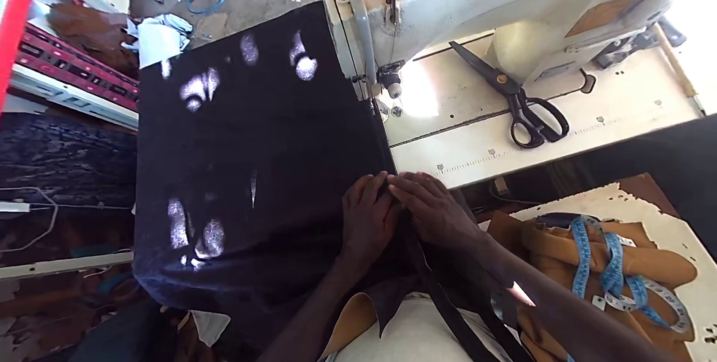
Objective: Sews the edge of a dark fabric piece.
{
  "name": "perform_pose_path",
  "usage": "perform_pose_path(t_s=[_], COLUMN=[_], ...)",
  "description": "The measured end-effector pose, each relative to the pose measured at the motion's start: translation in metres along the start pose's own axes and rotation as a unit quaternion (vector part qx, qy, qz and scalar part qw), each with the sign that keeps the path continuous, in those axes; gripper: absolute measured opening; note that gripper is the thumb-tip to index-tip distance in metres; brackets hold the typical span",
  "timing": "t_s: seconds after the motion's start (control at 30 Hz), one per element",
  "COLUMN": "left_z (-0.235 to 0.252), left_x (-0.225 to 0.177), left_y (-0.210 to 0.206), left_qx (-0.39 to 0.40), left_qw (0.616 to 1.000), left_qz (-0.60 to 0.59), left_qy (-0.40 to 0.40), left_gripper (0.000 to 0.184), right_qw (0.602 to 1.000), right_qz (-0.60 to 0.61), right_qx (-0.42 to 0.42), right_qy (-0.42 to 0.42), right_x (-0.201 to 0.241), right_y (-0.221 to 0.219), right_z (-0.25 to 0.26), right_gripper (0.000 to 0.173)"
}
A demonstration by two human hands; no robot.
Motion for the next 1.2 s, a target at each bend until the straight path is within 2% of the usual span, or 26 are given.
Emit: perform_pose_path(t_s=[0.07,0.23,0.43,0.63,0.7,0.8,0.87,1.2], left_z=[0.001,0.005,0.003,0.021,0.051,0.100,0.118,0.124], left_x=[0.002,0.009,0.009,0.021,0.041,0.076,0.090,0.097], left_y=[-0.001,0.005,0.007,0.022,0.032,0.035,0.029,0.025], left_qx=[-0.017,-0.038,-0.008,0.022,0.007,0.011,0.029,0.063], left_qw=[1.000,0.999,1.000,0.994,0.991,0.993,0.994,0.996], left_qz=[-0.008,-0.030,-0.007,-0.105,-0.130,-0.118,-0.105,-0.061], left_qy=[-0.002,-0.013,-0.016,0.008,0.007,0.019,0.024,0.029], left_gripper=[0.034,0.028,0.028,0.026,0.030,0.056,0.062,0.065], right_qw=[0.999,0.996,0.996,0.998,0.998,0.999,0.999,0.994], right_qz=[-0.019,-0.017,-0.016,-0.044,-0.045,-0.036,-0.039,-0.063], right_qx=[-0.026,-0.092,-0.084,-0.050,-0.039,-0.009,0.011,0.051], right_qy=[0.002,0.004,-0.003,0.001,0.003,-0.004,-0.012,-0.073], right_x=[-0.001,-0.003,-0.002,-0.006,-0.005,-0.004,-0.003,0.002], right_y=[-0.006,-0.012,-0.007,0.002,0.002,0.002,0.004,0.014], right_z=[-0.004,-0.008,-0.006,-0.001,0.002,0.005,0.007,0.020], right_gripper=[0.037,0.031,0.024,0.021,0.020,0.020,0.020,0.022])
Point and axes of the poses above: each hand's wrist, its own z-axis towards the middle knuckle, its own y-axis out of the back of the hand, x = y × z, the point moved 5 cm from there along z, towards the middle knuckle, and after that the axes turned 11 degrees about x, right-handed, at the moved point
